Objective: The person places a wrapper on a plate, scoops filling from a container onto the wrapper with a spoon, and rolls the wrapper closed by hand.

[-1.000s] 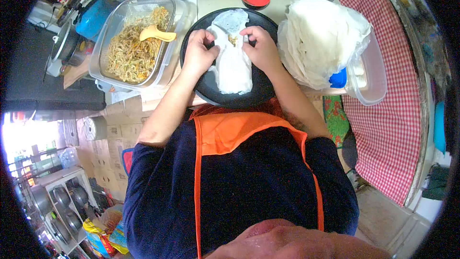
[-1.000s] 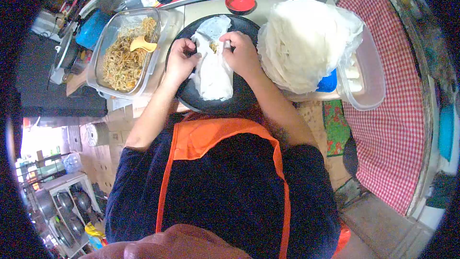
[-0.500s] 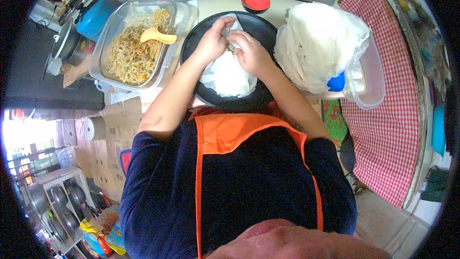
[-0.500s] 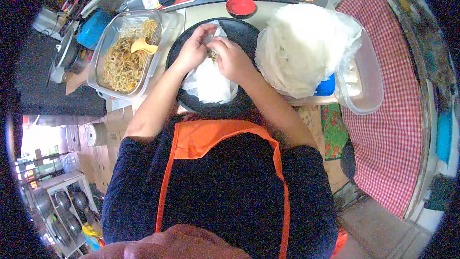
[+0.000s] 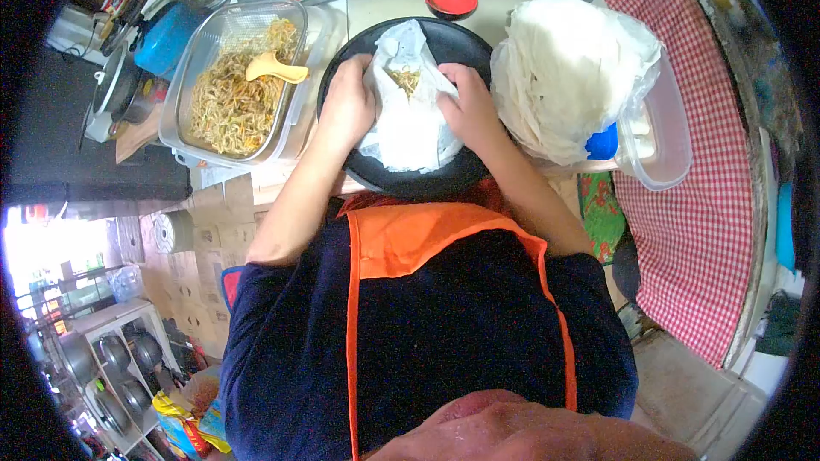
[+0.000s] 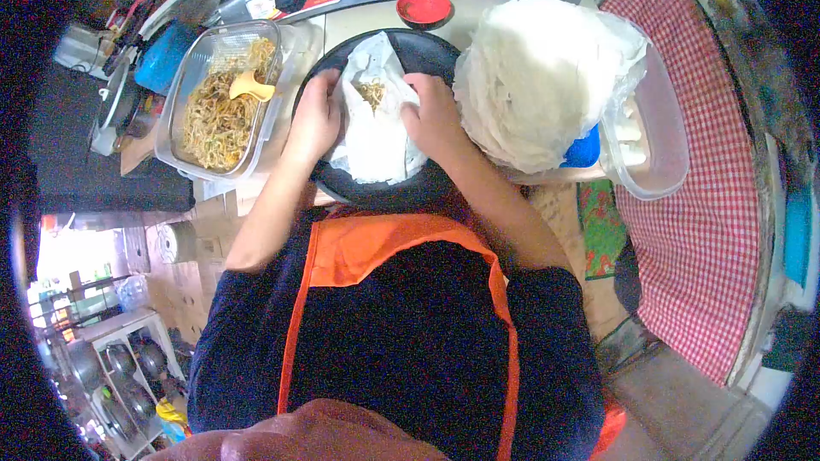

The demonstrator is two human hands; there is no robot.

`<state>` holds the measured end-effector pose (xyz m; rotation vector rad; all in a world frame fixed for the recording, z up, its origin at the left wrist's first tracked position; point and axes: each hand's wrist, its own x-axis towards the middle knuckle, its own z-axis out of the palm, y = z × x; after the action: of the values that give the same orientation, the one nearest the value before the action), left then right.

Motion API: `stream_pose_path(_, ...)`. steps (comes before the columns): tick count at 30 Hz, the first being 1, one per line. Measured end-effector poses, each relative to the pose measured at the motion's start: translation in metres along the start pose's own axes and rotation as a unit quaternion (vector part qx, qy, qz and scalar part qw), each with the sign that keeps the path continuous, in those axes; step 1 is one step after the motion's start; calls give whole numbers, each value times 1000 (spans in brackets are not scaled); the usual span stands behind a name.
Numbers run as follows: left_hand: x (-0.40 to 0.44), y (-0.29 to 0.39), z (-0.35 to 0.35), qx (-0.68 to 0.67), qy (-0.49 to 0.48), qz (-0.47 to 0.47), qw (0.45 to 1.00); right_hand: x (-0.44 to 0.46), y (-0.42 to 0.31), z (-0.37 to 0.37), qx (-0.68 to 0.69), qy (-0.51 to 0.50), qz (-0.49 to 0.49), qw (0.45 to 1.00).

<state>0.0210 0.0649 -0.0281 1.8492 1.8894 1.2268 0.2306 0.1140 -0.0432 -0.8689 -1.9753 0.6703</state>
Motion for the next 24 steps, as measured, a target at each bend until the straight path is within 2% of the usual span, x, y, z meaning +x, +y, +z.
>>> stream_pose_path(1, -9, 8, -8, 97, 11, 32, 995, -5, -15, -6, -40, -9, 28, 999)
stream_pose_path(2, -16, 16, -15, 97, 10, 31, 995, -7, -23, -10, -81, -18, 55, 995)
stream_pose_path(4, -25, 26, -26, 116, -80, -89, 986, -11, -24, -10, -65, -19, 81, 994)
stream_pose_path(6, -30, 20, -27, 135, -75, -78, 985, -14, -21, -10, -49, -22, 106, 993)
stream_pose_path(9, -25, 22, -27, 70, -69, -78, 992, -8, -17, -8, -25, -34, 136, 990)
stream_pose_path(11, -20, 38, -27, -18, -64, -115, 991, -4, -24, -5, 21, -46, 164, 985)
stream_pose_path(12, -18, 41, -24, -19, -65, -115, 991, -4, -24, -2, 20, -46, 164, 985)
stream_pose_path(15, -9, 50, -15, 2, -86, 1, 996, -3, -24, 6, 0, -57, 112, 992)
stream_pose_path(16, -7, 48, -13, 2, -85, 1, 996, -1, -27, 6, 12, -74, 119, 990)
stream_pose_path(18, -3, 40, -6, -1, -83, 125, 989, 1, -29, 4, 24, -91, 124, 988)
stream_pose_path(20, -7, 31, -3, -49, -98, 94, 990, 2, -27, -2, 28, -97, 91, 991)
stream_pose_path(21, -9, 18, 3, -180, -98, 23, 979, 1, -22, -5, 28, -97, 91, 991)
stream_pose_path(22, -10, 6, 9, -307, -95, -49, 946, -1, -15, -7, 4, -105, 52, 993)
stream_pose_path(23, -10, -6, 14, -376, -48, -21, 925, -1, -10, -10, -19, -113, 14, 993)
stream_pose_path(24, -9, -8, 11, -365, -11, -26, 931, 0, -7, -13, -19, -114, 13, 993)
